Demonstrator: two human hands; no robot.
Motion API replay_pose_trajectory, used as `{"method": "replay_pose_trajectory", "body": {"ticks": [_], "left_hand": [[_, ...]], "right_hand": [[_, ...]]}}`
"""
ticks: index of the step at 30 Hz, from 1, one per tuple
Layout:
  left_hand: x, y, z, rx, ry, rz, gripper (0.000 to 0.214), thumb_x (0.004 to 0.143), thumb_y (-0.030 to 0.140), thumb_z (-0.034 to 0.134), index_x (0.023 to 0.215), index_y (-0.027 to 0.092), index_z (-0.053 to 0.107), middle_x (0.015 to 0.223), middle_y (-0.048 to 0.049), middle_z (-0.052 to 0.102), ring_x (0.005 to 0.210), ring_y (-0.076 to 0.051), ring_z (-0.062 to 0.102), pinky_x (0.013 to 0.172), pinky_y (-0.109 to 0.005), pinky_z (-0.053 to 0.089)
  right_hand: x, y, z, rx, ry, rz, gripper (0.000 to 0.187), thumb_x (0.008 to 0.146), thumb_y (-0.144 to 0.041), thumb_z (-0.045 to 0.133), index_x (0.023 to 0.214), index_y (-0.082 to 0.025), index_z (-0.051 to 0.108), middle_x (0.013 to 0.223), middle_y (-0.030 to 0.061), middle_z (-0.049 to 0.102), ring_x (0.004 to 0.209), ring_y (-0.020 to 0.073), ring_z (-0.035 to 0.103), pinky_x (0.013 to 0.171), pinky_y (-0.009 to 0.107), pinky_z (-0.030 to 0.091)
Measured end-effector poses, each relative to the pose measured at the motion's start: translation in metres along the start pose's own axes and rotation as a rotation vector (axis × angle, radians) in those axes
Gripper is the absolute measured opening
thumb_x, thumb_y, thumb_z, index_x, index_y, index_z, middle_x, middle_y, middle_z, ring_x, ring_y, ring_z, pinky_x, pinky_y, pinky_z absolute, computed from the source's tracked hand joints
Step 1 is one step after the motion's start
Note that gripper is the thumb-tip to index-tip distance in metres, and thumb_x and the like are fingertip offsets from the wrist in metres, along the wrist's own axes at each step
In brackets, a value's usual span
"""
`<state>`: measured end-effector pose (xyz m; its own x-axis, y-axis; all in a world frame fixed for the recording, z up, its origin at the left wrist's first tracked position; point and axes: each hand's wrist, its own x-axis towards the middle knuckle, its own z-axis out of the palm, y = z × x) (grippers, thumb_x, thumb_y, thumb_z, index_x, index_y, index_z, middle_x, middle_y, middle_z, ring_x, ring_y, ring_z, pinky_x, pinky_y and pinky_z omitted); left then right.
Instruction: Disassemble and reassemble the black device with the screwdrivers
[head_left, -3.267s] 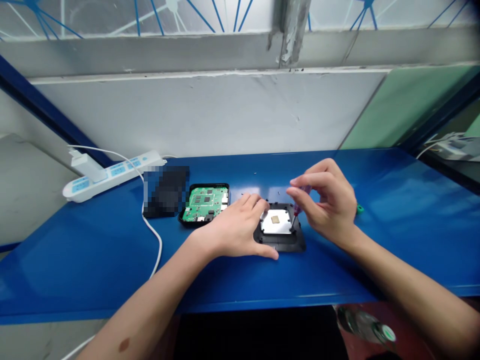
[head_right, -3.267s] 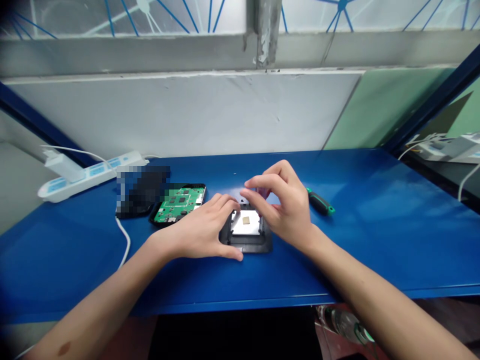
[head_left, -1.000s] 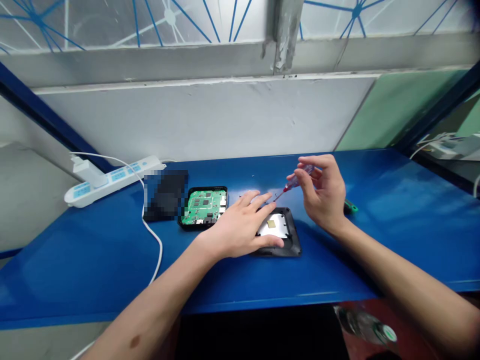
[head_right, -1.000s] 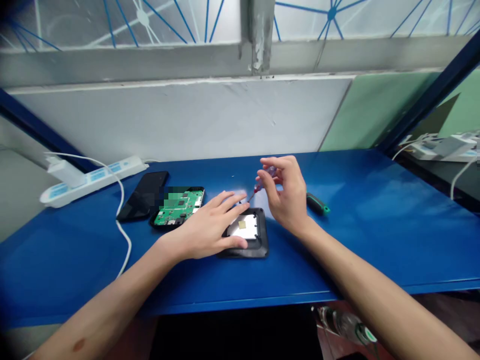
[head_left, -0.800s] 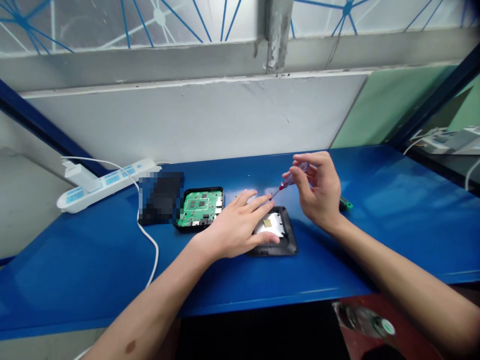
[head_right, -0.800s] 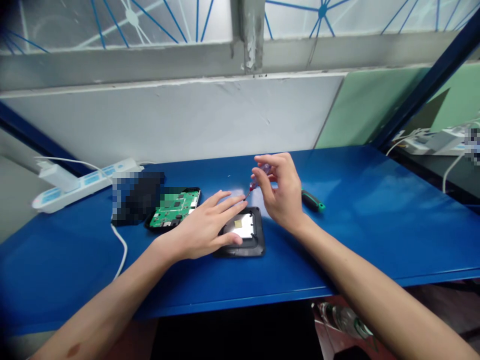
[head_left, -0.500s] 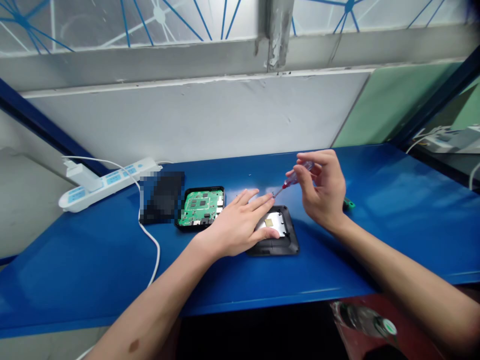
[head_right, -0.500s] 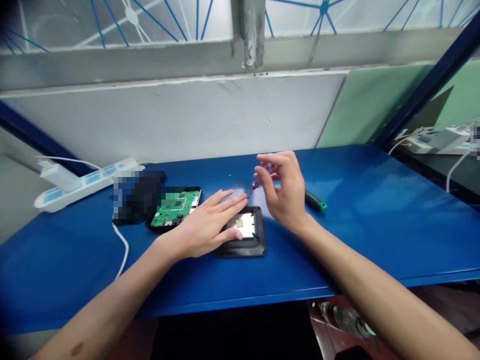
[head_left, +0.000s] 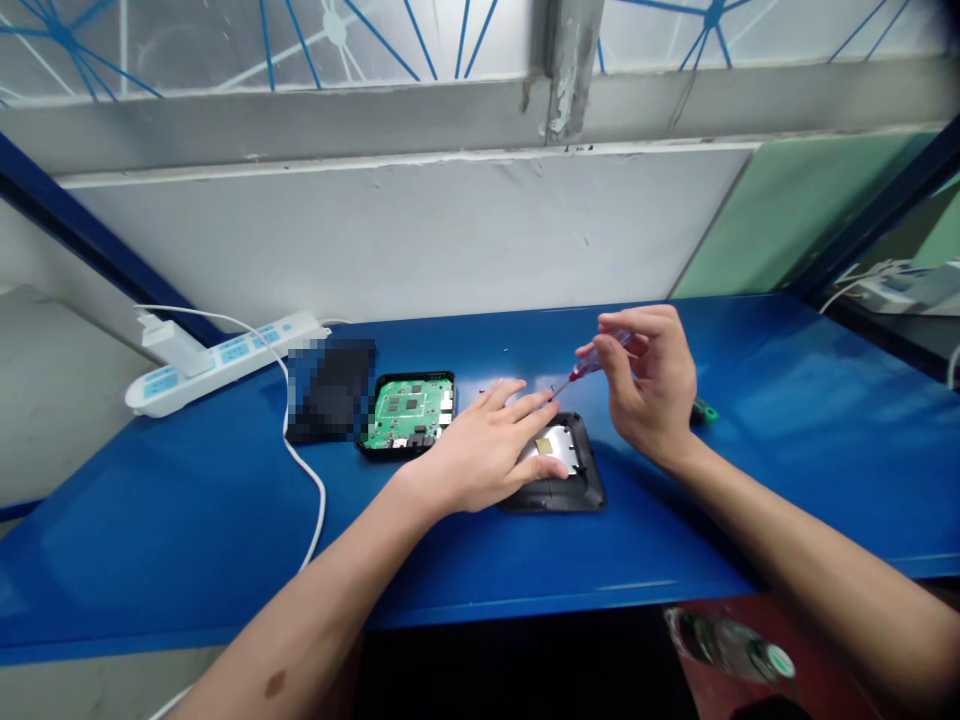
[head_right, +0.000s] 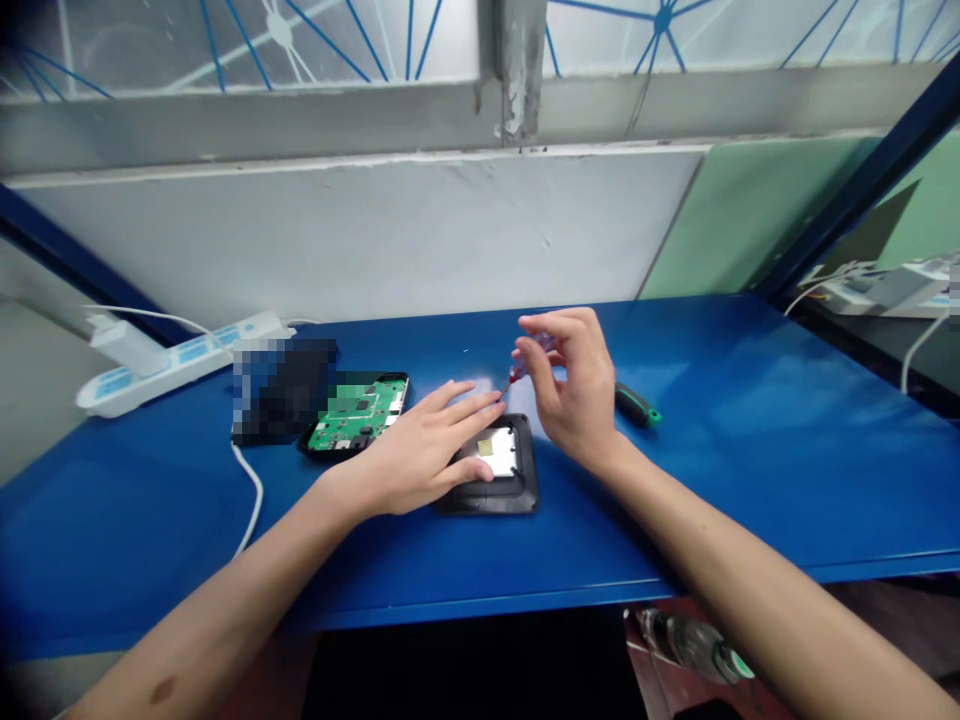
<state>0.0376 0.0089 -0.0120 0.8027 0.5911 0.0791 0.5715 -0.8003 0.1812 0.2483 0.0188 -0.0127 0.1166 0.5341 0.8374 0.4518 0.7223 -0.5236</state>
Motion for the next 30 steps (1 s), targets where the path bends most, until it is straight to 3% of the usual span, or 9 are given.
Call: {"method": "replay_pose_trajectory", "body": {"ticks": [6,11,17,22,25,30], "left_hand": [[0.0,-0.001,0.0,-0.015,0.009,-0.015,0.075,0.101,0.069,0.029,0.155,0.018,0.038,0.162,-0.007,0.039,0.153,-0.032,0.024,0.124,-0.048,0.021],[-0.005,0.0,-0.011,-0.021,0.017,-0.062,0.061,0.102,0.063,0.041,0.141,0.018,0.053,0.144,-0.0114,0.056,0.135,-0.03,0.044,0.113,-0.044,0.038],[-0.014,0.004,-0.019,0.018,-0.033,-0.099,0.103,0.072,0.087,0.061,0.141,0.012,0.051,0.133,-0.0162,0.058,0.12,-0.036,0.053,0.106,-0.051,0.043],[-0.018,0.006,-0.022,-0.016,-0.096,-0.098,0.107,0.066,0.081,0.072,0.143,0.012,0.047,0.14,-0.0186,0.053,0.127,-0.039,0.052,0.105,-0.049,0.046],[-0.016,0.01,-0.019,-0.039,-0.095,-0.092,0.102,0.069,0.075,0.075,0.142,0.011,0.047,0.139,-0.0191,0.053,0.13,-0.038,0.05,0.107,-0.048,0.045],[-0.01,0.018,-0.01,-0.066,-0.049,-0.087,0.11,0.068,0.078,0.074,0.145,0.007,0.042,0.144,-0.0223,0.05,0.134,-0.04,0.047,0.114,-0.051,0.04]], "right_hand": [[0.003,0.0,-0.003,-0.041,0.056,-0.022,0.018,0.096,-0.02,0.061,0.113,-0.026,0.062,0.104,0.0016,0.055,0.071,0.0092,0.068,0.06,0.028,0.062],[0.003,-0.003,-0.003,-0.032,0.059,-0.018,0.017,0.097,-0.021,0.061,0.113,-0.025,0.061,0.103,0.0013,0.055,0.069,0.0083,0.066,0.059,0.027,0.061],[-0.001,-0.005,-0.002,-0.011,0.013,-0.002,0.02,0.095,-0.022,0.065,0.114,-0.028,0.066,0.098,0.001,0.058,0.07,0.0098,0.063,0.052,0.024,0.057],[-0.002,-0.014,-0.002,-0.04,-0.026,0.022,0.035,0.095,-0.021,0.063,0.128,-0.031,0.062,0.106,0.0037,0.057,0.08,0.0135,0.064,0.062,0.029,0.062],[-0.004,-0.022,-0.002,-0.03,-0.045,0.011,0.051,0.095,-0.018,0.061,0.141,-0.036,0.052,0.116,0.0062,0.054,0.085,0.0153,0.064,0.067,0.033,0.064],[-0.009,-0.028,0.002,-0.024,-0.162,-0.056,0.067,0.091,-0.013,0.064,0.149,-0.038,0.042,0.119,0.0074,0.051,0.104,0.0219,0.062,0.072,0.037,0.064]]}}
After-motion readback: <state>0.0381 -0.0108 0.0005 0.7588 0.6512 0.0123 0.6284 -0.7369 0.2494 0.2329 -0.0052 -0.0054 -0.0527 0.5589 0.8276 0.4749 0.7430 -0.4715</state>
